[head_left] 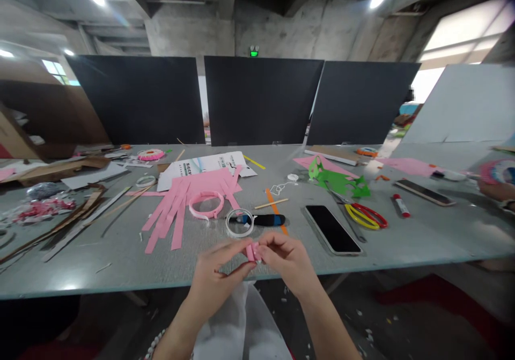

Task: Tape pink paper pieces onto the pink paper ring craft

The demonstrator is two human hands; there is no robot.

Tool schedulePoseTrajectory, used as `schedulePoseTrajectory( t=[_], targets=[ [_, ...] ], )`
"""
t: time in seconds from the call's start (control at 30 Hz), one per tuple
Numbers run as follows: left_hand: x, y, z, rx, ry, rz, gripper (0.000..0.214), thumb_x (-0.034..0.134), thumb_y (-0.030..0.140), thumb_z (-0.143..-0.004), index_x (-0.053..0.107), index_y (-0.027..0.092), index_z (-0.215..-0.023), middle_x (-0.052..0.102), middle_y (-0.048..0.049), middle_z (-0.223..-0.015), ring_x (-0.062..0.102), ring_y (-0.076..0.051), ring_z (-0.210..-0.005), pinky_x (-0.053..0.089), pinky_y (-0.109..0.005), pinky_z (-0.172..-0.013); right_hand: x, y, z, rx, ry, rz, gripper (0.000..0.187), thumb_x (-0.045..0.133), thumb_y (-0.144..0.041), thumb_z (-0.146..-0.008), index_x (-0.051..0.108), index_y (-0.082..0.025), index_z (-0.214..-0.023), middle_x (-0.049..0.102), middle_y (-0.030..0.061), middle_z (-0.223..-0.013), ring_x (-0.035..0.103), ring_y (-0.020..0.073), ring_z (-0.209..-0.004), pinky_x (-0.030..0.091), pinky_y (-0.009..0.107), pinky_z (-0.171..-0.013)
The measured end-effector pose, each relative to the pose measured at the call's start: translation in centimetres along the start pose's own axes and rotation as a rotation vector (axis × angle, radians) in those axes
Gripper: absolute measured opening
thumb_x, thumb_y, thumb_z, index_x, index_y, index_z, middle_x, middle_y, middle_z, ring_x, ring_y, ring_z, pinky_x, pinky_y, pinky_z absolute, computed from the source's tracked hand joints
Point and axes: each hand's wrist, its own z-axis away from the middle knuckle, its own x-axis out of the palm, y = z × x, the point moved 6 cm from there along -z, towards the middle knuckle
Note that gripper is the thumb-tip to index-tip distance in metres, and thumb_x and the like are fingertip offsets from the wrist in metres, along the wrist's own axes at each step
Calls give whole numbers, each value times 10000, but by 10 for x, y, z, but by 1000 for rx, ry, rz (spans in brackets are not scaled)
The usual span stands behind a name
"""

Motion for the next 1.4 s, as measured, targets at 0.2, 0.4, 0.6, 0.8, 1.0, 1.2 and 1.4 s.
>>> schedulePoseTrajectory(
  t=[0.2, 0.4, 0.6, 0.8, 1.0, 1.2, 1.4],
  targets=[
    [4, 7, 1, 102, -59, -208, 284, 549, 204, -806, 579, 200, -1089, 667, -60, -921, 622, -175, -841, 531, -305, -748, -3, -3, -1, -86, 52, 124, 145, 589, -242, -694, 540, -159, -584, 490, -25, -555, 438, 92, -532, 369, 216, -515],
    [14, 13, -1, 133, -113, -357, 311, 492, 163, -824, 543, 160, -1131, 650, -79, -864, 601, -198, -800, 523, -353, -699, 2, -19, 5, -262, 76, 428, 101, 528, -131, -689, 555, -166, -598, 534, -13, -583, 492, 109, -564, 395, 219, -549],
    [14, 7, -12, -102, -102, -76, 337, 566, 77, -719, 622, 186, -1033, 635, -14, -758, 592, -135, -701, 493, -268, -698, -3, -26, 13, -237, 113, 369, 151, 527, -232, -778, 621, -169, -678, 604, 26, -655, 543, 140, -619, 430, 254, -604],
    [15, -14, -7, -375, -74, 379, 292, 685, 197, -662, 667, 205, -953, 640, 0, -752, 602, -124, -710, 500, -214, -666, -10, -2, 12, -31, 75, -59, 180, 567, -331, -782, 646, -175, -738, 600, 14, -634, 534, 125, -577, 448, 261, -596],
    [13, -6, -7, -232, -41, 190, 283, 684, 161, -680, 665, 213, -958, 652, 5, -740, 598, -119, -696, 494, -225, -691, 0, 22, 6, 55, 27, -141, 260, 631, -408, -724, 580, -161, -658, 537, -15, -576, 483, 90, -549, 411, 205, -540],
    [12, -1, -2, -55, 130, -43, 226, 612, 158, -739, 656, 190, -958, 682, -37, -806, 630, -143, -740, 513, -254, -696, 3, 21, 5, 10, 147, 61, 239, 595, -382, -736, 535, -161, -667, 535, -7, -587, 489, 99, -539, 403, 208, -512],
    [23, -22, -5, -314, -24, 326, 308, 630, 200, -711, 624, 176, -1018, 689, -46, -820, 642, -160, -760, 518, -274, -726, -2, 5, 4, -41, 213, 270, 216, 594, -346, -745, 574, -156, -644, 550, -7, -559, 494, 99, -509, 369, 192, -458]
  ],
)
